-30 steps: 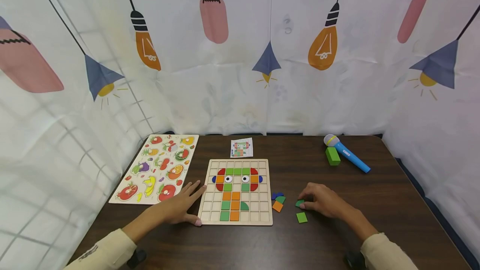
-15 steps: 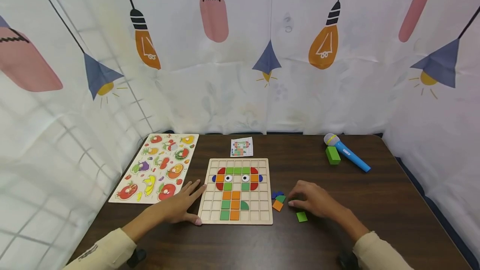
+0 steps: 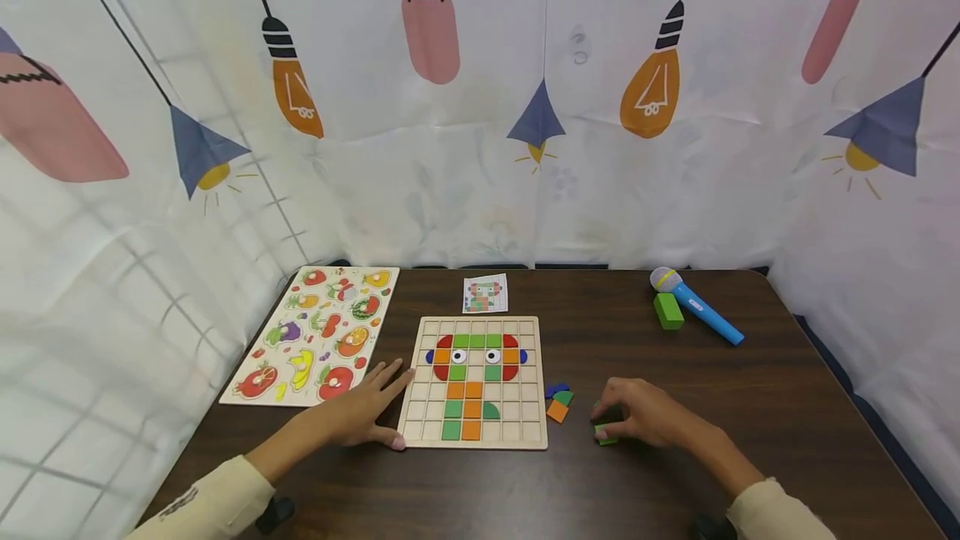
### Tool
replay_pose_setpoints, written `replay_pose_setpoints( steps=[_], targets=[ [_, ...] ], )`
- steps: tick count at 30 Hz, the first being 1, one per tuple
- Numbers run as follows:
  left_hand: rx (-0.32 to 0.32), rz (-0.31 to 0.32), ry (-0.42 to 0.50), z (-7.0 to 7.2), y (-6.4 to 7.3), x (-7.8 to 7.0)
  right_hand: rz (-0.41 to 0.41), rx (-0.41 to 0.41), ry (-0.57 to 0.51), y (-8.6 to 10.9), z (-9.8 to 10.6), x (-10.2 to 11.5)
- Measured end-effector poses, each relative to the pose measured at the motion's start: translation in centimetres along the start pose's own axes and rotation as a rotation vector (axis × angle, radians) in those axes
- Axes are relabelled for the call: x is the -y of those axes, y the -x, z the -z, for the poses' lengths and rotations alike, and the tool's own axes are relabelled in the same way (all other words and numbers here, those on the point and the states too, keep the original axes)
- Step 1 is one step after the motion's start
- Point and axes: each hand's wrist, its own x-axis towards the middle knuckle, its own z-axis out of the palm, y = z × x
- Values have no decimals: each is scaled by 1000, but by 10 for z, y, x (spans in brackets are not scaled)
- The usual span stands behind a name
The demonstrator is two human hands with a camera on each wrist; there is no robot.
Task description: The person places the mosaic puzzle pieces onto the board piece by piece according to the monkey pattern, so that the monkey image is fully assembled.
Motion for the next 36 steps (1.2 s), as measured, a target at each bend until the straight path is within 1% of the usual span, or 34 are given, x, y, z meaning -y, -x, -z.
replay_pose_setpoints(
  steps=[4,8,14,17,21,25,28,31,36],
  targets=[
    [1,2,-3,1,0,1,0,1,-16,7,-1,0],
    [3,9,-5,-1,0,1,11,-7,-14,9,-1,0],
    [1,2,-5,-3,-1,0,43,-24,27,11,-2,1],
    [-5,-3,-9,-3,-1,1,27,-26,51,12,-3,2],
    [-7,-5,-13,-3,-1,0,-9,8,66,13,-4,4],
    [-5,0,-13,-3,-1,0,-6,32,68,13,-5,5],
    [-6,2,-13,-3,-2,0,3,30,63,13,-6,6],
    [-5,2,-13,-2,-2,0,-14,34,47,13,-8,6],
    [2,5,-14,-1,0,-1,-42,34,57,12,-12,7]
  ],
)
